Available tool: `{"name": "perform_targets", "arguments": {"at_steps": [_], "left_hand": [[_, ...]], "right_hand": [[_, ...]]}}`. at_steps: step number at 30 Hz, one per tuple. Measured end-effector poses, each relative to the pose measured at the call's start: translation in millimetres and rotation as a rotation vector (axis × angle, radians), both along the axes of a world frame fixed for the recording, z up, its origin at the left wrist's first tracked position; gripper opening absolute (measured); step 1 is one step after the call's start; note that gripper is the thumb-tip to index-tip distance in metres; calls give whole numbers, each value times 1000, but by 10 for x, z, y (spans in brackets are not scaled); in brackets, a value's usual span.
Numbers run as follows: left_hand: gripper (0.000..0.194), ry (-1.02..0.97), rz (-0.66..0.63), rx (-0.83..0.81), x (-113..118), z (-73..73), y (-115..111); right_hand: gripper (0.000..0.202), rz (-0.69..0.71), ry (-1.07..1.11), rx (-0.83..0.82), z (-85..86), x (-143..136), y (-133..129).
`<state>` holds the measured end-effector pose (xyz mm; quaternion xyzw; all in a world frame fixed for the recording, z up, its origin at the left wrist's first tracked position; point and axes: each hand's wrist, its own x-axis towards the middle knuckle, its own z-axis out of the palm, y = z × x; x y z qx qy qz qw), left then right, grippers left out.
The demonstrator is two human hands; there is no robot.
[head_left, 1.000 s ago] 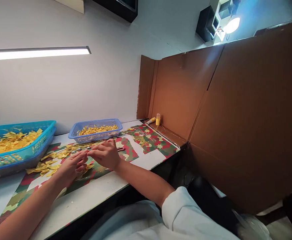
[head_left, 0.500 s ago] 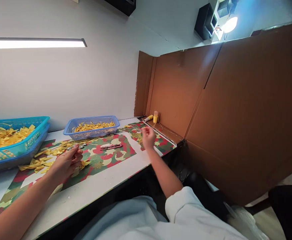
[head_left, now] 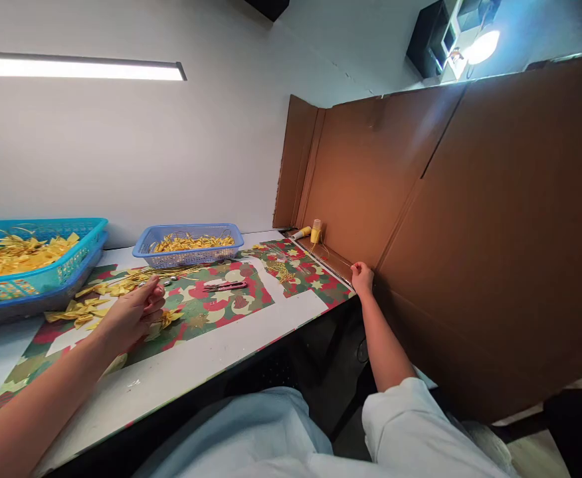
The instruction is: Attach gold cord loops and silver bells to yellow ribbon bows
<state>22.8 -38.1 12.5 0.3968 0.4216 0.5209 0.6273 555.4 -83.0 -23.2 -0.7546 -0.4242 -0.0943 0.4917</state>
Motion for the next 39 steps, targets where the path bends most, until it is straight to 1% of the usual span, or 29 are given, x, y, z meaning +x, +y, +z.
{"name": "perform_targets", "arguments": {"at_steps": [4,7,8,9,10,11,12,13,14,15,16,18,20,21,22,24,25,27,29,31,34,37,39], "left_hand": [[37,-41,3,-7,35,37,-34],[36,-81,12,-6,57,47,-49],[36,-93,27,-4,64,49,-56],[38,-100,35,-16,72,50,-63],[39,-106,45,-26,79,53,-69],[40,-118,47,-28,84,56,-75],[41,-130,52,-23,88,60,-79],[43,-138,41,-17,89,66,-82],[43,-146,32,-6,88,72,-82],[43,-156,38,1,84,78,-82],[43,-170,35,-4,78,84,-83],[44,-187,26,-13,64,93,-86],[44,-198,19,-7,51,93,-90],[43,-202,13,6,46,89,-91],[43,-202,16,17,43,83,-91],[43,-186,50,19,40,65,-85],[43,-178,66,22,40,56,-81],[44,-173,75,29,42,42,-73],[45,-182,60,48,44,37,-68],[44,-200,56,79,46,40,-65],[38,-249,73,134,40,52,-53],[23,-307,118,183,17,51,-24],[15,-287,123,196,-11,32,-2]], "right_hand": [[12,-9,-22,-19,-19,28,-19],[13,-26,-36,9,1,6,-79],[18,-39,-42,36,24,-38,-91],[27,-61,-58,84,59,-114,-90],[37,-86,-108,181,107,-227,-74],[42,-75,-143,272,168,-385,-44],[41,-15,-164,338,240,-591,-3],[35,92,-169,371,319,-844,43],[27,230,-159,369,400,-1139,88],[23,386,-149,332,477,-1466,127],[20,546,-144,267,543,-1811,156],[15,872,-148,85,627,-2498,189],[12,1158,-184,-77,640,-3090,210],[13,1247,-214,-144,625,-3329,223],[14,1289,-246,-218,600,-3524,239],[19,1309,-292,-337,533,-3796,276],[20,1312,-288,-399,495,-3882,295],[19,1273,-226,-484,409,-3987,329],[13,1220,-140,-483,314,-4036,361],[7,1207,-81,-409,217,-4058,397],[7,1275,-35,-284,105,-4067,455],[6,1317,24,-166,74,-4056,492],[6,1311,89,-78,97,-4037,498]]}}
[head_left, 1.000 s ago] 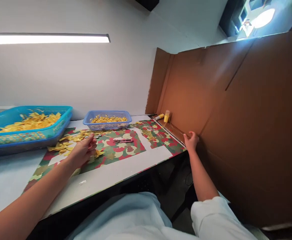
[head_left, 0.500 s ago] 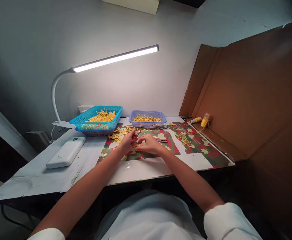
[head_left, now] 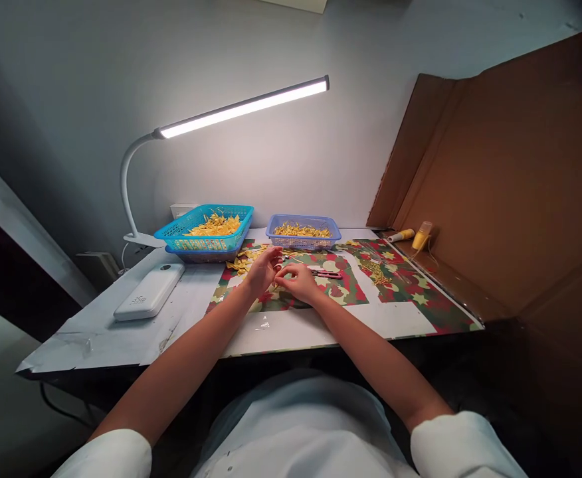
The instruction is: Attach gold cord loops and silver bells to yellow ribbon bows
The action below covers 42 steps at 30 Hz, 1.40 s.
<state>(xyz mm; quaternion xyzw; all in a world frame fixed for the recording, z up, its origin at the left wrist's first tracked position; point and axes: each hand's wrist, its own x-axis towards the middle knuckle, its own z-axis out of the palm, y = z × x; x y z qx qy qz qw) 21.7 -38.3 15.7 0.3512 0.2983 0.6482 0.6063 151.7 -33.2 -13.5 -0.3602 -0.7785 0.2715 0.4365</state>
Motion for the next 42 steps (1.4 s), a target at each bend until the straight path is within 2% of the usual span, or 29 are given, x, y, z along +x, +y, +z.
{"name": "perform_targets", "arguments": {"at_steps": [7,11,17,25,28,33,37,42], "left_hand": [[28,347,-87,52,-59,-80,-22],[26,481,-167,41,-47,-70,-78],[35,616,-239,97,-62,-94,-84],[36,741,-207,187,-62,-108,-101],[39,750,-203,203,-60,-120,-86],[38,640,-196,190,-51,-133,-82],[32,556,-172,123,-39,-121,-105],[32,359,-145,-10,-31,-83,-98]], "right_hand": [[9,-55,298,-76,90,87,0],[13,-61,341,-109,80,101,44],[21,-64,422,-162,63,141,112],[21,-16,410,-178,60,167,123],[20,-34,399,-145,89,162,86],[10,-80,348,-9,139,155,-20],[9,-131,328,45,147,161,-56],[12,-175,333,96,144,167,-48]]}}
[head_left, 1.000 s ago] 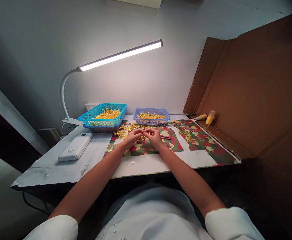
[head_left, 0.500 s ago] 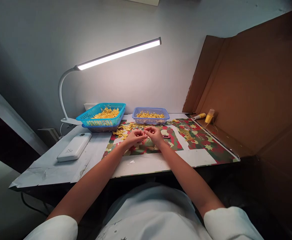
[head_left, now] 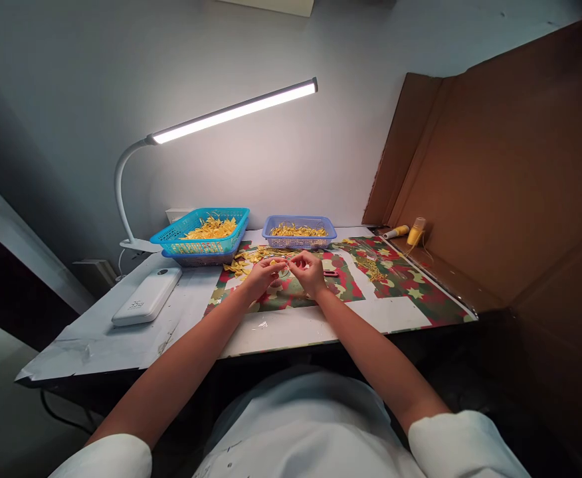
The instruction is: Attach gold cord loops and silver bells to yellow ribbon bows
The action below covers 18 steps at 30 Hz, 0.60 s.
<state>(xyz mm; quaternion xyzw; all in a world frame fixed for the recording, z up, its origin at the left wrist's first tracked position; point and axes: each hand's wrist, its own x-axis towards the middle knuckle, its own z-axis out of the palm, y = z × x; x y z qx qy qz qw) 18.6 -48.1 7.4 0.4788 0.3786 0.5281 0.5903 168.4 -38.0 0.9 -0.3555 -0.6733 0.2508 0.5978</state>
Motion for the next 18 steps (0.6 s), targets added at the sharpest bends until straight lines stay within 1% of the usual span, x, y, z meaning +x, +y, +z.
{"name": "perform_targets", "arguments": {"at_steps": [4,8,11,14,18], "left_hand": [[29,-52,74,-52,14,12,15],[29,13,102,-13,12,-7,20],[24,146,130,133,-8,-21,23],[19,301,169,317,-22,-31,26],[18,452,235,476,-10,-31,4]], "right_hand": [[14,-31,-36,42,9,9,-2],[12,-54,-88,120,36,35,-10],[12,-45,-156,114,69,66,-5],[12,48,-166,24,95,101,19],[16,146,-108,-102,112,163,71]]}}
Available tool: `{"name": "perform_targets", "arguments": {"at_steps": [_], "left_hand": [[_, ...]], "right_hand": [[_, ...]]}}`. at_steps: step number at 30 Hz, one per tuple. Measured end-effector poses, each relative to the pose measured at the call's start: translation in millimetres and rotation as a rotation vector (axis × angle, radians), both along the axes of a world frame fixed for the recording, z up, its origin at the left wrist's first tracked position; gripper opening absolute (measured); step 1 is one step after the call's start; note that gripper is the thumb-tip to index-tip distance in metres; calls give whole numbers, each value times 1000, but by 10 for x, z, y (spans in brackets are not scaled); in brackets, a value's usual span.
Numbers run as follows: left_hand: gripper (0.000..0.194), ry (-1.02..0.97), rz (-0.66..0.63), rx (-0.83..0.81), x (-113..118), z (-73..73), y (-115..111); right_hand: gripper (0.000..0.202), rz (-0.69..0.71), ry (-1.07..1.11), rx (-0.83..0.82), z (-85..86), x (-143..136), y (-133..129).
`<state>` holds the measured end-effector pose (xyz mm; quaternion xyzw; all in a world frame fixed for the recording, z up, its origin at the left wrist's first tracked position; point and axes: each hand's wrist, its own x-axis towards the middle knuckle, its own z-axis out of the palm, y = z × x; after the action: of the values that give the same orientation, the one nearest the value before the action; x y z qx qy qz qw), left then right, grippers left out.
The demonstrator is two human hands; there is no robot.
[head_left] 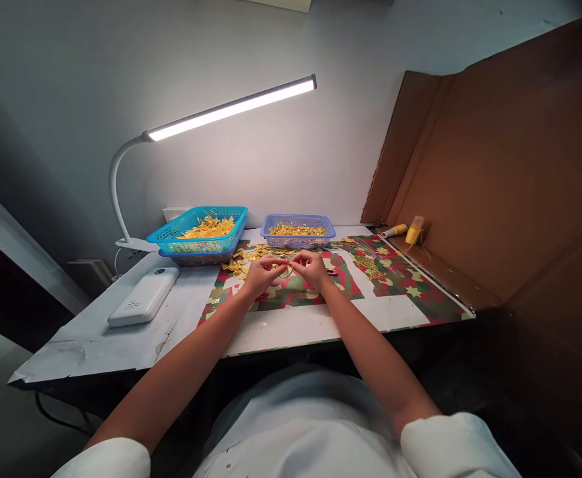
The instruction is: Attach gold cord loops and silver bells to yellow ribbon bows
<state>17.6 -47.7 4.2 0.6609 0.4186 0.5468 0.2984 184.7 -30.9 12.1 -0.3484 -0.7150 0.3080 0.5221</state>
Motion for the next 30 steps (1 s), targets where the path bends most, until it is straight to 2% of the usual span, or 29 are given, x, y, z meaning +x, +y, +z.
{"name": "perform_targets", "arguments": {"at_steps": [3,6,9,14,20,26,30], "left_hand": [[14,78,39,68,22,19,-42],[13,133,49,117,47,40,-78],[11,137,68,135,68,43,-89],[19,48,25,44,76,17,-79],[8,138,56,80,55,-1,-66],[9,299,45,158,23,-9,-16],[14,238,57,83,1,-33,15]], "right_hand": [[21,70,7,-102,9,50,33],[20,60,14,-130,4,68,37],[14,-5,-17,-31,-23,38,3],[15,-141,-129,213,-65,-28,-66],[14,-178,-298,276,-69,-20,-95],[16,-142,-230,213,-86,-43,-80],[4,-109,-55,62,-62,-8,-19]]}}
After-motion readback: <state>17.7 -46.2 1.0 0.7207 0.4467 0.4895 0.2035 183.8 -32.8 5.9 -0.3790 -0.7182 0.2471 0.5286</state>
